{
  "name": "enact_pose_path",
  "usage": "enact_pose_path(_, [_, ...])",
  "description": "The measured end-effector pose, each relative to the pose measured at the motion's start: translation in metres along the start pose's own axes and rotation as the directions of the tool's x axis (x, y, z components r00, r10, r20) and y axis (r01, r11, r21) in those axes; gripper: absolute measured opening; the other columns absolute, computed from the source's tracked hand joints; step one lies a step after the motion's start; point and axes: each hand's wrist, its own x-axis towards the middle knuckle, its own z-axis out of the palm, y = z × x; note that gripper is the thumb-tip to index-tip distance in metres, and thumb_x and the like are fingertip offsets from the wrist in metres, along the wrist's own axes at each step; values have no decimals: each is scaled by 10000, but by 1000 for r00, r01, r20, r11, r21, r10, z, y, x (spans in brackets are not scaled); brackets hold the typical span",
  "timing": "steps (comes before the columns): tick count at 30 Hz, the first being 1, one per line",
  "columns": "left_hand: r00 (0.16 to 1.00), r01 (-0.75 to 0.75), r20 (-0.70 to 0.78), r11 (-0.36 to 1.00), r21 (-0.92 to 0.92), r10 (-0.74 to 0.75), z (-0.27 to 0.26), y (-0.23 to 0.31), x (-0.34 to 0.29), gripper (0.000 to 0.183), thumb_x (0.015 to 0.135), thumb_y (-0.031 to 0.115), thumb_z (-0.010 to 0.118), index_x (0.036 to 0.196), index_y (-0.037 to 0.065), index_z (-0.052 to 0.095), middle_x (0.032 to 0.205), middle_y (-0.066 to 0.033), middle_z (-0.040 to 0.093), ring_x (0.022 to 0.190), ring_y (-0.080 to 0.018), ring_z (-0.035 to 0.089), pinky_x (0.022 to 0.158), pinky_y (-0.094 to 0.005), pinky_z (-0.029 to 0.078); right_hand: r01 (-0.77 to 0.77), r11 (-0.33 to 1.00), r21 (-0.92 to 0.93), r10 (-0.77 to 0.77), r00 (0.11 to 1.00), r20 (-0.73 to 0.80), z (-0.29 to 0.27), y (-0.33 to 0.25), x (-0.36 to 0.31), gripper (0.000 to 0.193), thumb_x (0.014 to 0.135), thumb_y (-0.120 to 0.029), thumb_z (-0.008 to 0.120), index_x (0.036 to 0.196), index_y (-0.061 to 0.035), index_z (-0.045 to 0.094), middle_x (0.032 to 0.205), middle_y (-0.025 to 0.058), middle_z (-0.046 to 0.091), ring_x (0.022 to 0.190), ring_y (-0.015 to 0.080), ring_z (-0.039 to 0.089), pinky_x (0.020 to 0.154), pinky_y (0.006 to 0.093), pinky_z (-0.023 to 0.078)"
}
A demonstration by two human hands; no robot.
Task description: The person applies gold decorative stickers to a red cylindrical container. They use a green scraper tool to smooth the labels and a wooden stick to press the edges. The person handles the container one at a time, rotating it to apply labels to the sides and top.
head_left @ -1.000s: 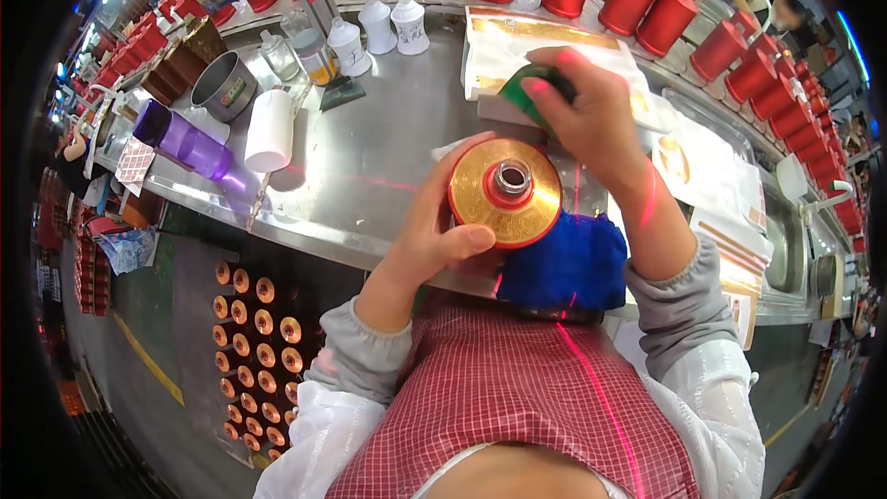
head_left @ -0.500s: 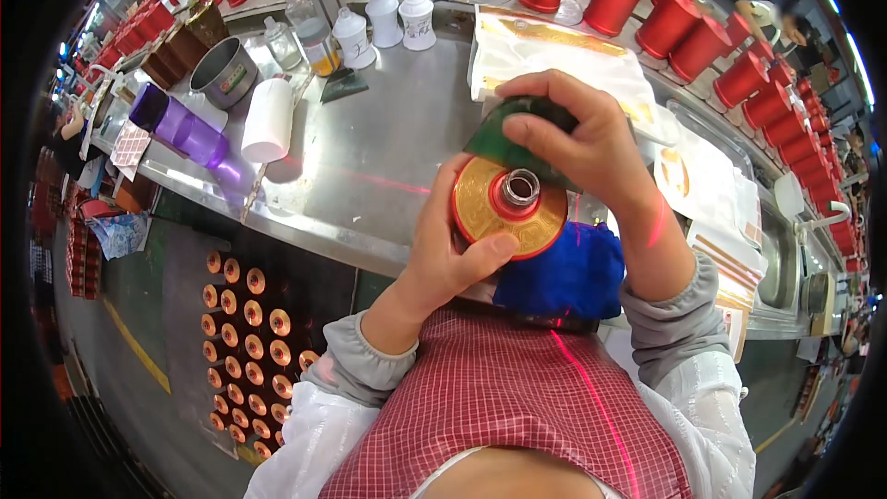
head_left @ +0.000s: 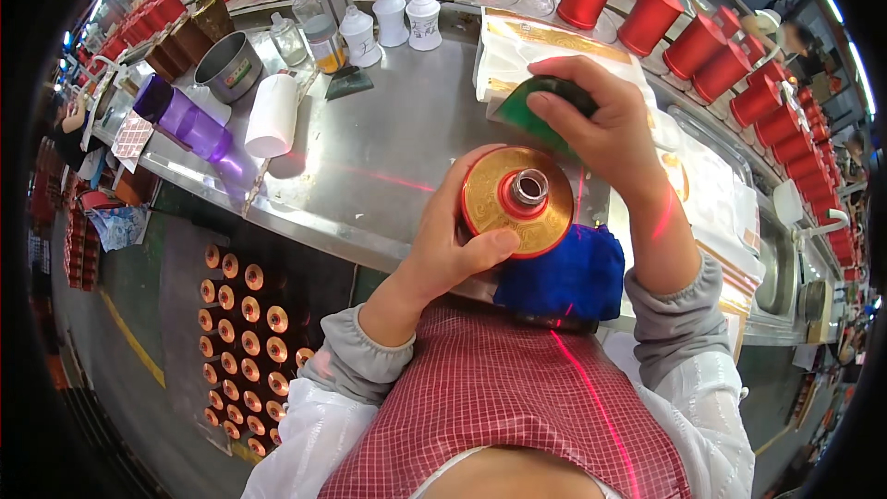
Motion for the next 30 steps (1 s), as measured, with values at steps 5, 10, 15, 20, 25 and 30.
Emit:
enact_pose_path(5, [996, 57, 66, 998, 16, -58, -8, 5, 3, 873, 779, 337, 759, 1428, -24, 300, 1315, -158, 494, 1227, -227, 497, 1048, -357, 380, -46, 985, -166, 38, 998, -46, 0, 6, -2, 265, 834, -125, 725, 1067, -21, 655, 817, 104, 693, 741, 146, 667, 703, 262, 525])
enact_pose_path(10, [993, -79, -72, 989, 126, 88, 6, 2, -6, 892, 778, 339, 764, 1436, -26, 283, 1333, -163, 477, 1245, -232, 481, 1060, -364, 370, -83, 996, 29, 81, 994, 69, 1, 0, -11, 258, 868, -107, 705, 1108, -30, 648, 900, 23, 676, 834, 77, 605, 750, 234, 487])
enact_pose_path(15, [999, 44, -16, 999, 6, -44, 2, 1, -2, 874, 771, 317, 768, 1421, -25, 295, 1341, -163, 468, 1240, -223, 482, 1053, -360, 378, -53, 996, 69, 52, 999, 8, 2, 8, -4, 239, 842, -99, 716, 1062, -29, 655, 825, 72, 692, 739, 122, 650, 679, 264, 520])
enact_pose_path(20, [998, 63, 4, 998, -30, -63, -3, 0, 3, 875, 756, 326, 762, 1415, -24, 305, 1322, -145, 478, 1231, -218, 489, 1045, -364, 389, -42, 991, 129, 34, 997, 66, -2, 3, -2, 251, 827, -108, 728, 1059, -32, 666, 823, 81, 700, 740, 127, 661, 691, 262, 524])
enact_pose_path(25, [997, 77, 33, 997, -25, -76, -4, 5, 4, 891, 751, 342, 762, 1420, -25, 302, 1330, -146, 478, 1235, -220, 488, 1057, -363, 377, -49, 987, 155, 28, 990, 136, -4, 0, -3, 250, 828, -106, 731, 1063, -41, 674, 836, 37, 686, 764, 108, 635, 721, 239, 511])
enact_pose_path(30, [991, 99, 92, 995, 7, -99, -15, 7, 7, 896, 763, 337, 772, 1424, -29, 291, 1332, -162, 479, 1236, -229, 488, 1056, -362, 376, -122, 981, 152, 127, 992, -22, -5, 1, -5, 253, 821, -115, 734, 1040, -24, 648, 837, 107, 696, 778, 164, 678, 711, 277, 524])
